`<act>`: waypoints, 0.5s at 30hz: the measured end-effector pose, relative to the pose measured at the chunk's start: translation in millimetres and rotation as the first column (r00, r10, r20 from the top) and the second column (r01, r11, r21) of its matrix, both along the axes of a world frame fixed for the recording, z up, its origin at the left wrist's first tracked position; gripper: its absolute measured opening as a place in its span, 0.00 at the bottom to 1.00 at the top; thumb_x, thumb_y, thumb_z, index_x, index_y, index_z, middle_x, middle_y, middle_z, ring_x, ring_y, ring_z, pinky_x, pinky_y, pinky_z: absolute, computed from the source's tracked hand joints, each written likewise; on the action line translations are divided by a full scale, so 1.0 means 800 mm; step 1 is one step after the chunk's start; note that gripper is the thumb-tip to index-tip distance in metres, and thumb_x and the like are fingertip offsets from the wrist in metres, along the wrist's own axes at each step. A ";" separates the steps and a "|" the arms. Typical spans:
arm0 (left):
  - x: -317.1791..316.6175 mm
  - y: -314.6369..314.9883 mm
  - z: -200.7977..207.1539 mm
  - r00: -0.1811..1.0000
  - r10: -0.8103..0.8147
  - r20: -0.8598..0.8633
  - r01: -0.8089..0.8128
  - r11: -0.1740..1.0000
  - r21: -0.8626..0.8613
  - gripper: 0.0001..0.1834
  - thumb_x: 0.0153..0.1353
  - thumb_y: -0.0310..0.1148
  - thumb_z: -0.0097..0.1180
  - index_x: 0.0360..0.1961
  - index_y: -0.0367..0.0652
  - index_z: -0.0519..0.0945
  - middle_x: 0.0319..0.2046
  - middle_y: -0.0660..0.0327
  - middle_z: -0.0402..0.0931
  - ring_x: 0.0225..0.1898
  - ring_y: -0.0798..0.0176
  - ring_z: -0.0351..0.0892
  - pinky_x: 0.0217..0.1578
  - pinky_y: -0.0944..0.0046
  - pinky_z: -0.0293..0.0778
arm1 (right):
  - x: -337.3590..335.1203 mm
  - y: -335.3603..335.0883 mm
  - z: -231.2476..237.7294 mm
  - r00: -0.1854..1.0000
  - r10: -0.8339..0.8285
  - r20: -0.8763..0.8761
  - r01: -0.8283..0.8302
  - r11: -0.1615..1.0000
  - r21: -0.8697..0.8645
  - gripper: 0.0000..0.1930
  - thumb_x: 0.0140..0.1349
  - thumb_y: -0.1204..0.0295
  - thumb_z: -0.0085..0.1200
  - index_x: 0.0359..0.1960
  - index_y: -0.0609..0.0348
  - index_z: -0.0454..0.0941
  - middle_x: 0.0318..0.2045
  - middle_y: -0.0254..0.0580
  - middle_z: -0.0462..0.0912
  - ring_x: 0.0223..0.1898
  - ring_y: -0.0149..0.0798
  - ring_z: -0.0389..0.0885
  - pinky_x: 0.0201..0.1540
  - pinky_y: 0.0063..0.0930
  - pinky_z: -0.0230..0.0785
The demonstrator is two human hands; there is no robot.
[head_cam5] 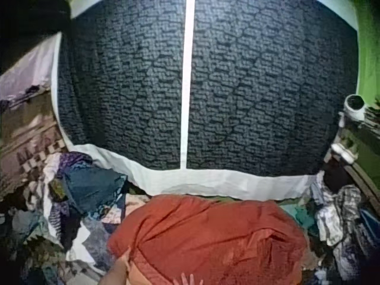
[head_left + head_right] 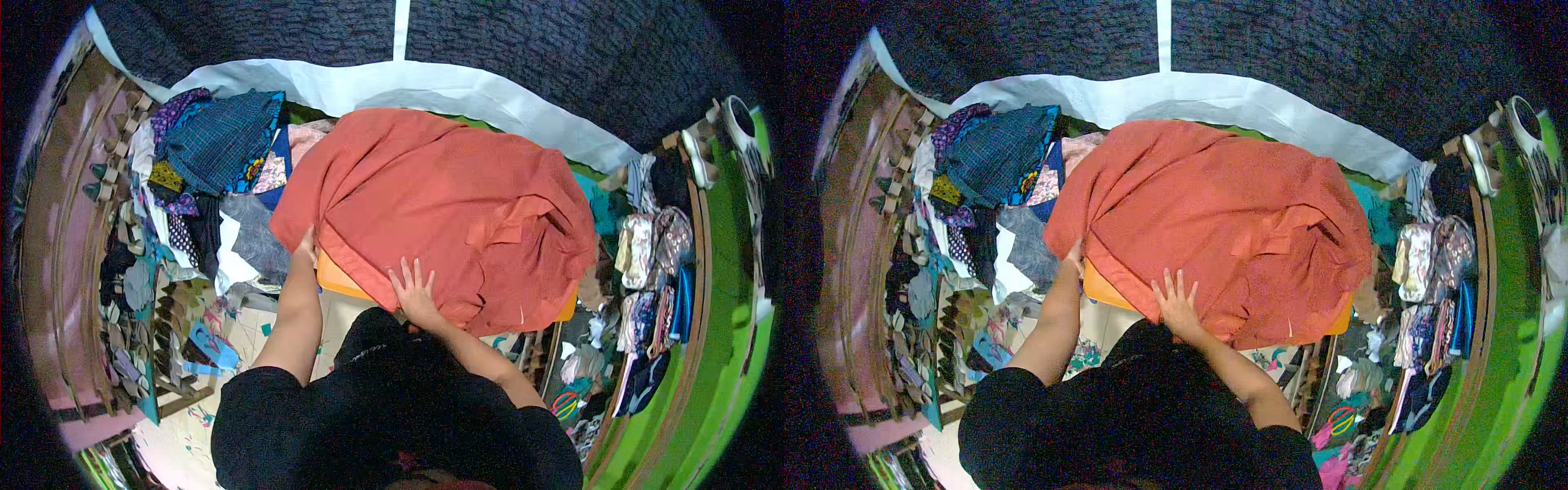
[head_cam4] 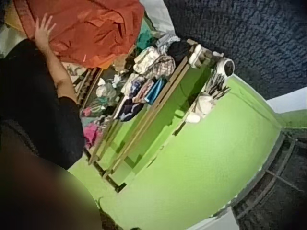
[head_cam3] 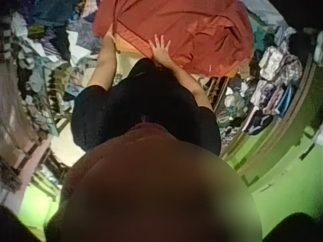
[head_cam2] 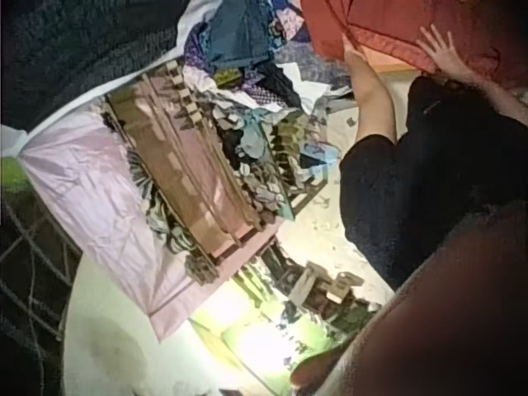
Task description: Folding a large red piece of fabric on a table and then placing it on a wooden shelf.
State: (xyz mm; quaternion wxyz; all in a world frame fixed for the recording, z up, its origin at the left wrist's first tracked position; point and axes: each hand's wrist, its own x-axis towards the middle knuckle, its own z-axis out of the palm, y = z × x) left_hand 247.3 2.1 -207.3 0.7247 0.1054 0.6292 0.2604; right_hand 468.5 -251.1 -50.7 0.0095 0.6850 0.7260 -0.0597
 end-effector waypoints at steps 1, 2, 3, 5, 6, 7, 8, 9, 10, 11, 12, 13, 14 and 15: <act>0.001 0.006 -0.014 0.992 0.038 0.122 -0.033 0.998 -0.045 0.28 0.55 0.53 0.44 0.45 0.39 0.72 0.43 0.49 0.73 0.43 0.51 0.73 0.49 0.56 0.67 | -0.001 -0.004 0.000 0.986 -0.047 -0.158 0.043 0.999 -0.026 0.33 0.51 0.76 0.43 0.61 0.50 0.51 0.63 0.53 0.40 0.62 0.61 0.41 0.53 0.71 0.38; -0.009 0.013 -0.032 0.992 0.033 0.121 -0.028 0.998 -0.048 0.28 0.55 0.53 0.44 0.45 0.39 0.72 0.43 0.49 0.73 0.43 0.51 0.73 0.49 0.56 0.67 | -0.005 -0.005 0.000 0.986 -0.052 -0.158 0.048 0.998 -0.029 0.33 0.51 0.76 0.43 0.61 0.50 0.51 0.63 0.53 0.40 0.62 0.61 0.41 0.53 0.71 0.38; -0.022 0.023 -0.049 0.919 0.264 0.292 -0.250 0.964 -0.086 0.25 0.57 0.49 0.42 0.45 0.40 0.72 0.44 0.51 0.72 0.44 0.53 0.73 0.49 0.55 0.67 | -0.008 -0.007 0.001 0.988 -0.037 -0.153 0.028 0.998 -0.060 0.33 0.51 0.75 0.43 0.61 0.51 0.51 0.63 0.51 0.40 0.63 0.61 0.40 0.54 0.70 0.39; -0.045 0.051 -0.070 0.673 0.605 0.425 -0.499 0.796 -0.343 0.19 0.60 0.40 0.37 0.47 0.43 0.71 0.46 0.56 0.71 0.47 0.55 0.71 0.49 0.50 0.67 | -0.010 -0.013 0.002 0.988 -0.029 -0.149 0.016 0.995 -0.094 0.32 0.51 0.74 0.44 0.61 0.52 0.50 0.63 0.49 0.40 0.63 0.60 0.40 0.54 0.69 0.39; -0.048 0.065 -0.073 0.682 0.594 0.427 -0.480 0.804 -0.351 0.19 0.60 0.40 0.37 0.47 0.43 0.71 0.46 0.56 0.71 0.47 0.55 0.71 0.49 0.50 0.67 | -0.007 -0.018 0.002 0.985 -0.031 -0.171 0.015 0.995 -0.096 0.32 0.51 0.74 0.44 0.61 0.53 0.52 0.63 0.46 0.43 0.63 0.57 0.42 0.55 0.66 0.40; -0.053 0.075 -0.076 0.759 0.463 0.458 -0.468 0.877 -0.110 0.20 0.56 0.40 0.41 0.47 0.42 0.70 0.46 0.57 0.71 0.45 0.55 0.72 0.48 0.52 0.68 | -0.005 -0.024 0.003 0.980 -0.029 -0.195 0.010 0.995 -0.097 0.31 0.51 0.74 0.44 0.60 0.54 0.53 0.63 0.42 0.46 0.63 0.55 0.44 0.57 0.63 0.41; -0.062 0.083 -0.077 0.829 0.329 0.452 -0.431 0.891 0.142 0.22 0.52 0.39 0.46 0.48 0.42 0.70 0.45 0.57 0.71 0.43 0.56 0.73 0.46 0.53 0.69 | -0.002 -0.029 0.003 0.980 -0.038 -0.194 0.019 0.995 -0.101 0.31 0.51 0.74 0.44 0.60 0.54 0.53 0.63 0.42 0.46 0.63 0.55 0.44 0.57 0.63 0.41; -0.075 0.094 -0.071 0.890 0.201 0.409 -0.369 0.844 0.389 0.24 0.48 0.39 0.50 0.48 0.42 0.69 0.45 0.58 0.71 0.40 0.56 0.74 0.45 0.55 0.70 | 0.002 -0.032 0.005 0.972 -0.029 -0.233 0.008 0.996 -0.090 0.30 0.51 0.74 0.44 0.60 0.54 0.54 0.63 0.40 0.48 0.63 0.51 0.45 0.57 0.61 0.41; -0.093 0.108 -0.062 0.940 0.087 0.330 -0.283 0.738 0.612 0.27 0.45 0.38 0.54 0.49 0.42 0.68 0.45 0.59 0.71 0.38 0.57 0.75 0.43 0.56 0.71 | 0.004 -0.035 0.006 0.962 -0.014 -0.274 -0.007 0.997 -0.076 0.29 0.51 0.74 0.43 0.59 0.54 0.55 0.63 0.37 0.50 0.63 0.48 0.47 0.58 0.59 0.42; -0.123 0.144 -0.029 0.799 0.327 0.505 -0.530 0.779 0.335 0.22 0.51 0.38 0.46 0.48 0.43 0.69 0.46 0.59 0.70 0.45 0.57 0.70 0.47 0.53 0.68 | 0.005 -0.034 0.010 0.950 0.008 -0.311 -0.024 0.999 -0.048 0.25 0.52 0.74 0.42 0.56 0.56 0.61 0.61 0.37 0.56 0.63 0.44 0.51 0.59 0.56 0.43; -0.144 0.180 0.008 0.581 0.563 0.588 -0.698 0.717 0.003 0.19 0.58 0.38 0.37 0.48 0.44 0.70 0.48 0.59 0.69 0.52 0.57 0.66 0.50 0.49 0.65 | 0.007 -0.035 0.008 0.948 0.028 -0.318 -0.041 0.998 -0.036 0.25 0.52 0.74 0.42 0.56 0.56 0.61 0.61 0.37 0.56 0.63 0.44 0.51 0.59 0.56 0.43; -0.078 0.169 0.017 0.596 0.546 0.589 -0.652 0.757 -0.042 0.19 0.58 0.38 0.37 0.48 0.44 0.70 0.48 0.59 0.69 0.52 0.57 0.66 0.50 0.49 0.65 | 0.026 -0.042 -0.009 0.929 -0.047 -0.366 0.036 0.999 -0.036 0.24 0.51 0.75 0.42 0.54 0.56 0.63 0.60 0.38 0.58 0.62 0.44 0.52 0.60 0.54 0.43; -0.084 0.212 0.086 0.664 0.479 0.574 -0.643 0.758 0.111 0.19 0.58 0.38 0.40 0.49 0.43 0.68 0.49 0.58 0.68 0.52 0.55 0.65 0.52 0.49 0.64 | 0.027 -0.044 -0.013 0.895 -0.048 -0.444 0.050 0.999 -0.007 0.23 0.51 0.76 0.42 0.53 0.57 0.65 0.59 0.38 0.60 0.62 0.43 0.54 0.60 0.53 0.43; -0.120 0.254 0.168 0.725 0.425 0.542 -0.630 0.728 0.272 0.19 0.58 0.38 0.43 0.49 0.42 0.67 0.50 0.56 0.67 0.53 0.54 0.65 0.53 0.50 0.62 | 0.019 -0.043 -0.006 0.900 -0.014 -0.436 0.054 0.995 0.080 0.21 0.49 0.79 0.41 0.49 0.59 0.69 0.55 0.42 0.66 0.59 0.43 0.60 0.60 0.48 0.48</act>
